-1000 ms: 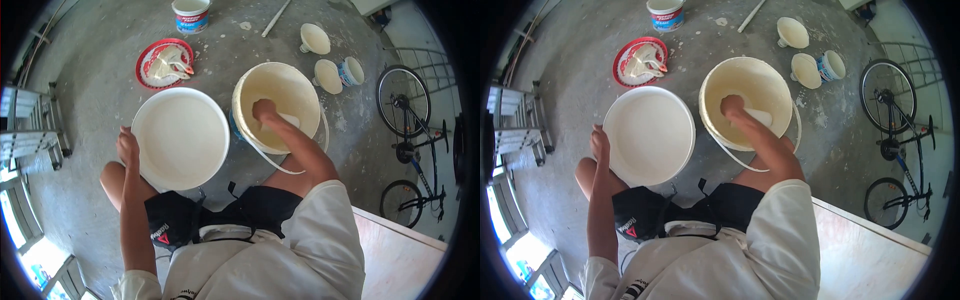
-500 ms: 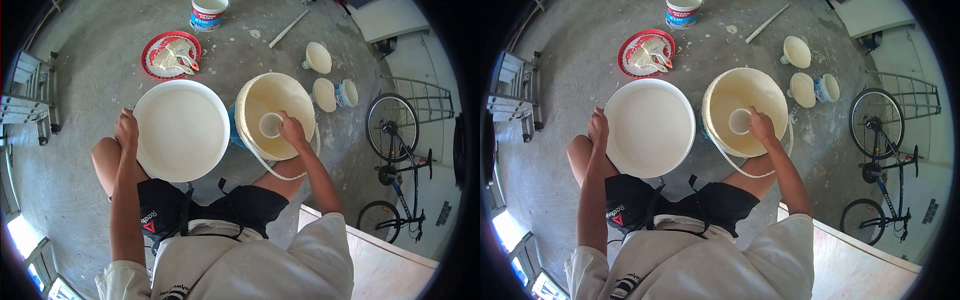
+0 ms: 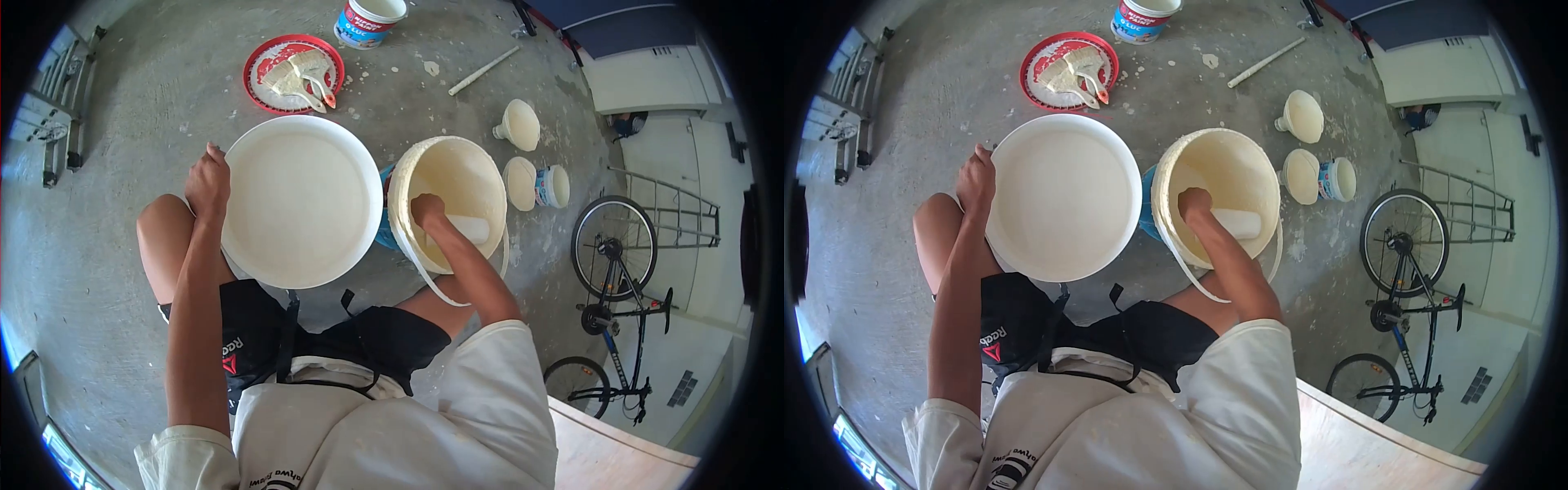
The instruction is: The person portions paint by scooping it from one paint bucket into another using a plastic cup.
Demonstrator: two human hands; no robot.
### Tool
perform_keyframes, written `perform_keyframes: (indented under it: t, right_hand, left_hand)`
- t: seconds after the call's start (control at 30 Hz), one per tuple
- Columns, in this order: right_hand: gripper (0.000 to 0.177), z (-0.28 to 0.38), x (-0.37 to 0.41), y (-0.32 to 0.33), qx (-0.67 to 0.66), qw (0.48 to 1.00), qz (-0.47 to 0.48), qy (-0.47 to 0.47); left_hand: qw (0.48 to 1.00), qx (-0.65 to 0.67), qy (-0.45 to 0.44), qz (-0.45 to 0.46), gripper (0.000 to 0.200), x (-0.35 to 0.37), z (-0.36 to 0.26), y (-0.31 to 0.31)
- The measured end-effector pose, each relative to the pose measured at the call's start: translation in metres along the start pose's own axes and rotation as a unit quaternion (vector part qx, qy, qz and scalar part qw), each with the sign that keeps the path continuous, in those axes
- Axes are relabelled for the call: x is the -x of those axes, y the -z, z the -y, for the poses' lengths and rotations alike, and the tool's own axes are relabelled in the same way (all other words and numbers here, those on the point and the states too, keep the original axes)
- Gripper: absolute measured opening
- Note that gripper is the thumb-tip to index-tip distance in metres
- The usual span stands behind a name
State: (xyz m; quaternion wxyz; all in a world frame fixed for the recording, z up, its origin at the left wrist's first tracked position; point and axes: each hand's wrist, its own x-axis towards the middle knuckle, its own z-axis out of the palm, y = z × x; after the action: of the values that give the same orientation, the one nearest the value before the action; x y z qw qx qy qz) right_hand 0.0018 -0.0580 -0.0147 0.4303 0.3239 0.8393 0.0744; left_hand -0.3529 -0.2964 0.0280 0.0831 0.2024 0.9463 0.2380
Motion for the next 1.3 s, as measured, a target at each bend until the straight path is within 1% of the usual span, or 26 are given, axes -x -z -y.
perform_keyframes:
  t: [0.03,0.07,0.13,0.27,0.37,0.43,0.53,0.67,0.73,0.83,0.93,1.13,1.2,1.3]
  right_hand:
    - [0.021,0.004,-0.005,-0.006,-0.009,1.0,0.001,-0.025]
    - [0.021,0.005,-0.009,-0.013,-0.007,1.0,0.004,-0.021]
    - [0.019,0.001,-0.014,-0.017,-0.059,0.997,-0.033,-0.039]
    - [0.02,-0.005,-0.02,-0.012,-0.073,0.996,-0.013,-0.058]
    - [0.02,-0.006,-0.019,-0.008,-0.042,0.997,0.0,-0.063]
    - [0.019,-0.007,-0.019,-0.012,-0.082,0.994,-0.014,-0.075]
    - [0.019,-0.007,-0.021,-0.016,-0.096,0.992,-0.031,-0.078]
    - [0.017,-0.008,-0.014,-0.013,-0.099,0.992,-0.031,-0.071]
    - [0.016,-0.014,-0.002,-0.007,-0.077,0.996,-0.047,-0.02]
    - [0.016,-0.018,0.016,0.004,-0.061,0.997,-0.038,0.0]
    - [0.016,-0.022,0.025,0.008,-0.076,0.995,-0.059,-0.002]
    - [0.016,-0.014,0.016,0.009,-0.096,0.993,-0.06,-0.035]
    - [0.016,-0.011,0.013,0.008,-0.091,0.993,-0.059,-0.035]
    - [0.016,-0.013,0.016,0.01,-0.082,0.994,-0.065,-0.033]
  left_hand:
    - [1.0,-0.001,0.005,0.0,0.057,0.0,0.0,0.0]
    - [1.0,-0.012,0.005,0.003,0.056,0.0,-0.001,0.0]
    - [1.0,-0.024,0.006,0.006,0.056,0.0,0.001,0.002]
    - [1.0,-0.011,0.003,0.014,0.057,0.001,-0.001,0.002]
    - [1.0,-0.007,-0.004,0.015,0.057,-0.002,0.0,0.0]
    - [1.0,-0.005,-0.006,0.016,0.057,-0.001,0.001,0.0]
    - [1.0,0.001,-0.009,0.02,0.056,-0.002,0.001,0.001]
    - [1.0,0.007,-0.014,0.02,0.056,-0.004,0.005,-0.002]
    - [1.0,0.017,-0.017,0.021,0.056,-0.003,0.004,-0.003]
    - [0.999,0.015,-0.014,0.033,0.056,-0.003,0.005,-0.003]
    - [0.999,0.008,-0.021,0.024,0.056,-0.003,0.003,-0.002]
    - [1.0,-0.008,-0.005,0.019,0.056,-0.002,0.002,-0.002]
    - [0.999,0.025,-0.024,-0.007,0.056,-0.001,0.002,-0.003]
    - [0.998,0.037,-0.031,-0.026,0.056,0.002,0.0,-0.001]
